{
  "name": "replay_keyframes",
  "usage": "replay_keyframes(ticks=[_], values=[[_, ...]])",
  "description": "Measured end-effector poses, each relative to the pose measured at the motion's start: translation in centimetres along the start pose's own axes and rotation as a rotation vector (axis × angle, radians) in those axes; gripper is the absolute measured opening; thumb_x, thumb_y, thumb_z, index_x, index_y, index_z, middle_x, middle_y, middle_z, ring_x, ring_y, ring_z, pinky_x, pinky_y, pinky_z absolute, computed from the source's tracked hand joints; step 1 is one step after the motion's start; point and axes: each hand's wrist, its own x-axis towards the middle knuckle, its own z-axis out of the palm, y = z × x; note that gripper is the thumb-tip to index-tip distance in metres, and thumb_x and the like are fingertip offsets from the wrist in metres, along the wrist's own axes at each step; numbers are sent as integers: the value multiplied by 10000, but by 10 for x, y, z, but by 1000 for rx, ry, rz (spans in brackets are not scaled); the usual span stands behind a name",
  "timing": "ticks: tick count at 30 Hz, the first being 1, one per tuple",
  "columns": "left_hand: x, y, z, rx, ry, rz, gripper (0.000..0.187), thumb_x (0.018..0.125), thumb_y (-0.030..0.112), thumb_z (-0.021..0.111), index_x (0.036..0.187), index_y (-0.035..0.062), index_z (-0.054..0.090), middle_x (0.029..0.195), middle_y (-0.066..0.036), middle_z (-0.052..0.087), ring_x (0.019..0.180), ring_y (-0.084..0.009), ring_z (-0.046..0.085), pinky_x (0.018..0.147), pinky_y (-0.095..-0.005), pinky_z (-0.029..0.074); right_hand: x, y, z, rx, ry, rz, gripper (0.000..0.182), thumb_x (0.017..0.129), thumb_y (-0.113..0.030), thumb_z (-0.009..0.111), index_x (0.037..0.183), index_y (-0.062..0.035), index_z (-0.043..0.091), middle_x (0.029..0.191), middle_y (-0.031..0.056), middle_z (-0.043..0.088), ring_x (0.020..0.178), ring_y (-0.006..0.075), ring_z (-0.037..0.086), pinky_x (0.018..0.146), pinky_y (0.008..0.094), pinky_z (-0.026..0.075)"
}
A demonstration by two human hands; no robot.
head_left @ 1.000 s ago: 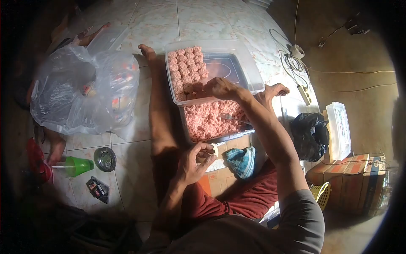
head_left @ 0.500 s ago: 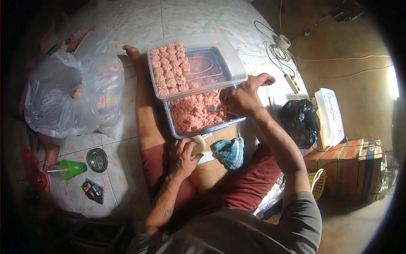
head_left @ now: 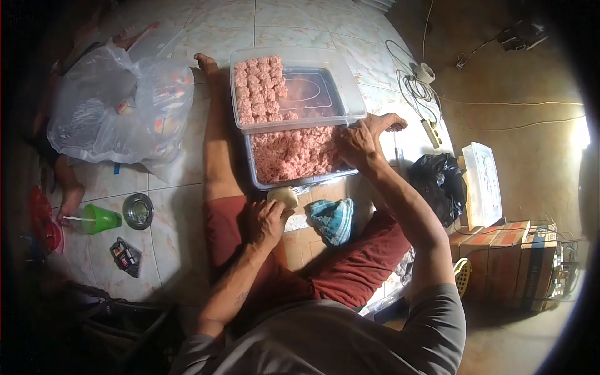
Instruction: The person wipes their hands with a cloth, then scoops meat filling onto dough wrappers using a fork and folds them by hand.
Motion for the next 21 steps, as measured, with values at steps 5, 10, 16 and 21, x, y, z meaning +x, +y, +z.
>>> replay_keyframes(ticks=[5, 10, 16, 21], values=[[14, -1, -5, -305, -1, -38, 155, 890, 159, 744, 939, 36, 664, 904, -145, 681, 856, -366, 672, 726, -425, 530, -6, 1, 27, -130, 130, -167, 157, 886, -218, 615, 909, -131, 743, 922, 72, 727, 991, 223, 684, 963, 422, 418], [11, -9, -14, -350, -92, -192, 172, 901, 139, 736, 982, 10, 654, 952, -163, 709, 865, -319, 699, 749, -385, 541, 1, 3, 9, 230, -286, -98, 156, 899, -238, 610, 1000, -211, 726, 1170, 33, 711, 1216, 249, 626, 1151, 594, 290], [21, -19, -12, -540, -36, -198, 203, 920, 129, 735, 1048, 0, 644, 956, -152, 720, 851, -217, 693, 749, -350, 532, 14, 15, 91, 89, -408, 11, 241, 930, -255, 595, 1128, -216, 727, 1174, 46, 717, 1199, 244, 632, 1152, 512, 314], [21, -14, -19, -871, -54, -314, 215, 927, 153, 749, 1033, 13, 625, 930, -34, 675, 841, -87, 608, 738, -256, 492, 9, 7, 44, 114, -473, -36, 278, 945, -292, 558, 1167, -181, 682, 1160, 33, 700, 1207, 246, 614, 1145, 510, 306]])
